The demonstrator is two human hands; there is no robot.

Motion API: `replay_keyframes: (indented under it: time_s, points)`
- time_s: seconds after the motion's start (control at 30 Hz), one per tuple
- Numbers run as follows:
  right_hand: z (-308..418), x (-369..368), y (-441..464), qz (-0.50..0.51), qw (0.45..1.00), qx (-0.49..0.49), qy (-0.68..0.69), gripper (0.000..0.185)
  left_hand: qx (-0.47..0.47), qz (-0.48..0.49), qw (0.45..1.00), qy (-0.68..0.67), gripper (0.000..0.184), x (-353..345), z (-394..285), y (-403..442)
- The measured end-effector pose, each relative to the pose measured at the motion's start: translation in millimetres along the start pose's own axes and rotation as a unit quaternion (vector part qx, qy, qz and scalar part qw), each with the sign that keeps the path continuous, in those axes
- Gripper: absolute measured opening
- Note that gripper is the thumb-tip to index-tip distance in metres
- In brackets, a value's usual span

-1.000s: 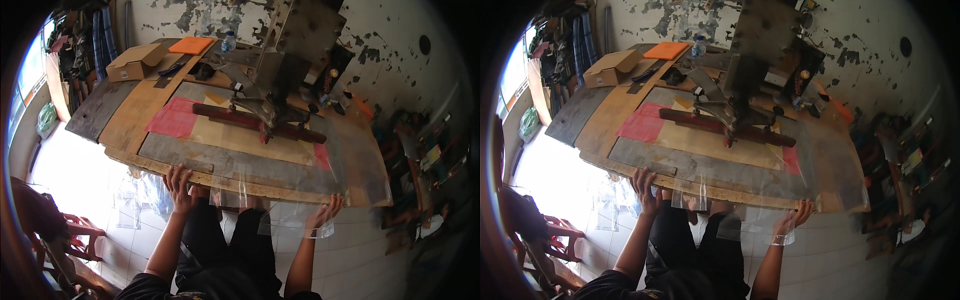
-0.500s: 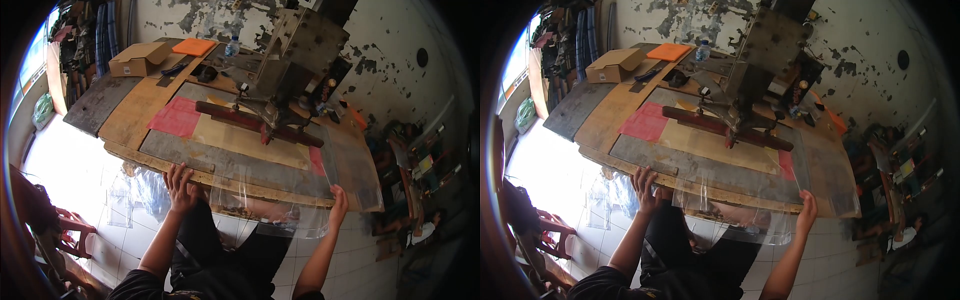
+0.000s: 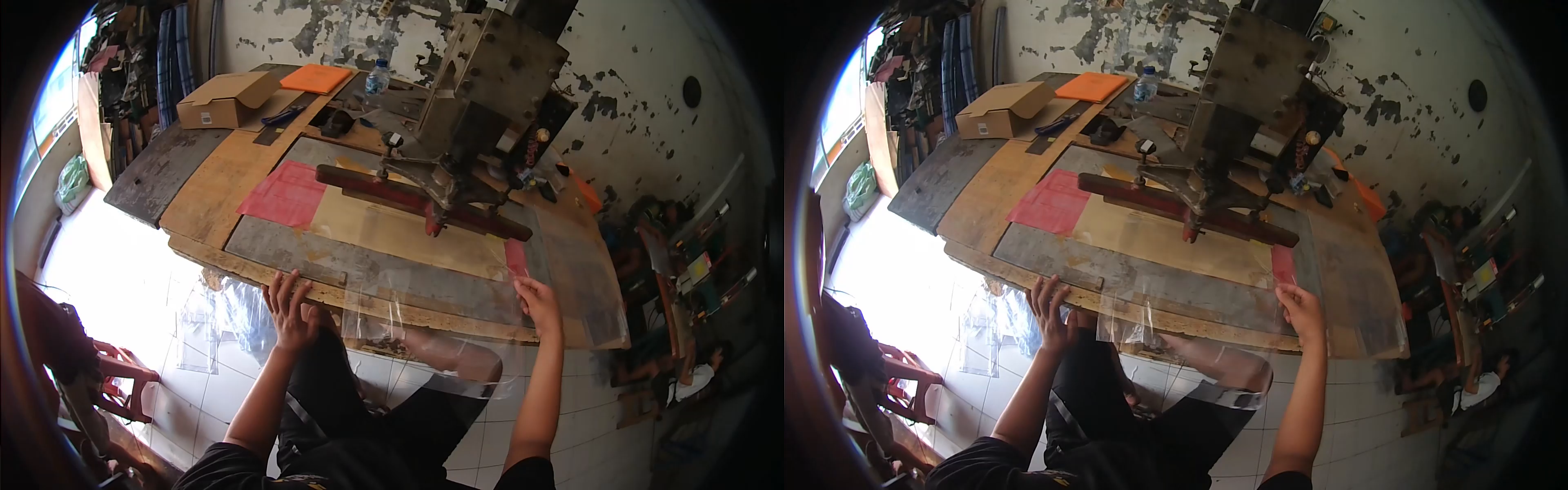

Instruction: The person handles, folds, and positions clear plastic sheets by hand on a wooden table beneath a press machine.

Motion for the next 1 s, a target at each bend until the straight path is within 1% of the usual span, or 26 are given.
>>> replay_keyframes:
  time_s: [0.07, 0.13, 0.17, 0.23, 0.27, 0.3, 0.33, 0.37, 0.4, 0.43, 0.5, 0.53, 0.57, 0.63, 0.67, 0.73, 0.77, 0.83, 0.9, 0.97, 1.0]
  points:
    - [0, -9, -1, 0.0, 1.0, 0.003, -0.002, 0.03, 0.008, -0.001, 1.0, -0.005, 0.044, 1, -1, 0]
    - [0, -17, 0, -0.012, 0.996, 0.078, 0.051, 0.031, 0.007, -0.003, 1.0, -0.012, 0.044, 3, -3, 2]
    - [5, -25, -3, -0.016, 0.996, 0.076, 0.052, 0.031, 0.007, -0.008, 1.0, -0.016, 0.044, 3, -3, 3]
    - [16, -40, -10, -0.011, 0.981, 0.035, 0.189, 0.031, 0.003, -0.005, 1.0, -0.009, 0.044, 3, -3, 4]
    - [15, -42, -11, 0.022, 0.982, 0.024, 0.186, 0.035, -0.003, -0.007, 1.0, -0.005, 0.044, 6, -6, 7]
    - [10, -43, -13, 0.022, 0.981, 0.024, 0.189, 0.035, -0.009, -0.01, 1.0, 0.0, 0.043, 11, -7, 11]
    - [3, -45, -16, 0.036, 0.985, 0.053, 0.161, 0.037, -0.012, -0.011, 1.0, 0.003, 0.043, 16, -7, 15]
    - [-3, -48, -19, 0.05, 0.987, 0.081, 0.132, 0.04, 0.007, -0.027, 0.999, -0.035, 0.044, 23, -7, 19]
    - [-5, -52, -26, 0.036, 0.979, 0.116, 0.161, 0.045, 0.026, -0.043, 0.996, -0.074, 0.044, 30, -7, 24]
    - [-10, -53, -32, 0.038, 0.979, 0.116, 0.163, 0.045, 0.025, -0.043, 0.996, -0.071, 0.044, 37, -8, 31]
    - [-21, -49, -45, 0.024, 0.974, 0.142, 0.175, 0.05, 0.061, -0.042, 0.996, -0.046, 0.043, 54, -12, 57]
    - [-26, -46, -49, 0.024, 0.973, 0.148, 0.174, 0.05, 0.077, 0.002, 0.994, -0.077, 0.044, 61, -21, 78]
    - [-32, -46, -50, 0.023, 0.974, 0.143, 0.175, 0.05, 0.077, 0.008, 0.994, -0.077, 0.044, 60, -27, 96]
    - [-42, -45, -51, -0.009, 0.958, 0.21, 0.197, 0.047, 0.058, 0.125, 0.987, -0.082, 0.048, 49, -36, 126]
    - [-46, -45, -52, -0.011, 0.958, 0.207, 0.197, 0.047, 0.057, 0.128, 0.987, -0.083, 0.048, 40, -35, 134]
    - [-52, -42, -51, -0.044, 0.942, 0.211, 0.259, 0.045, 0.02, 0.23, 0.971, -0.055, 0.056, 13, -33, 141]
    - [-58, -40, -49, -0.045, 0.942, 0.212, 0.258, 0.045, 0.02, 0.23, 0.971, -0.056, 0.056, 3, -34, 145]
    - [-72, -35, -47, -0.016, 0.918, 0.224, 0.328, 0.045, 0.004, 0.284, 0.958, -0.052, 0.06, -14, -39, 147]
    - [-68, -36, -50, -0.015, 0.921, 0.219, 0.322, 0.043, 0.001, 0.299, 0.951, -0.078, 0.059, -18, -44, 149]
    - [-67, -38, -50, -0.015, 0.925, 0.21, 0.317, 0.042, -0.029, 0.324, 0.938, -0.123, 0.055, -15, -48, 151]
    - [-69, -39, -51, -0.025, 0.93, 0.21, 0.302, 0.041, -0.027, 0.327, 0.936, -0.124, 0.055, -16, -46, 150]
Point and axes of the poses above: each hand's wrist, its own y-axis towards the middle knuckle, its own x-axis out of the back of the hand, z = x × y, the point moved 2 cm from there along y, towards the middle knuckle, and after that the axes turned 4 degrees about -x, right-handed, at the moved point
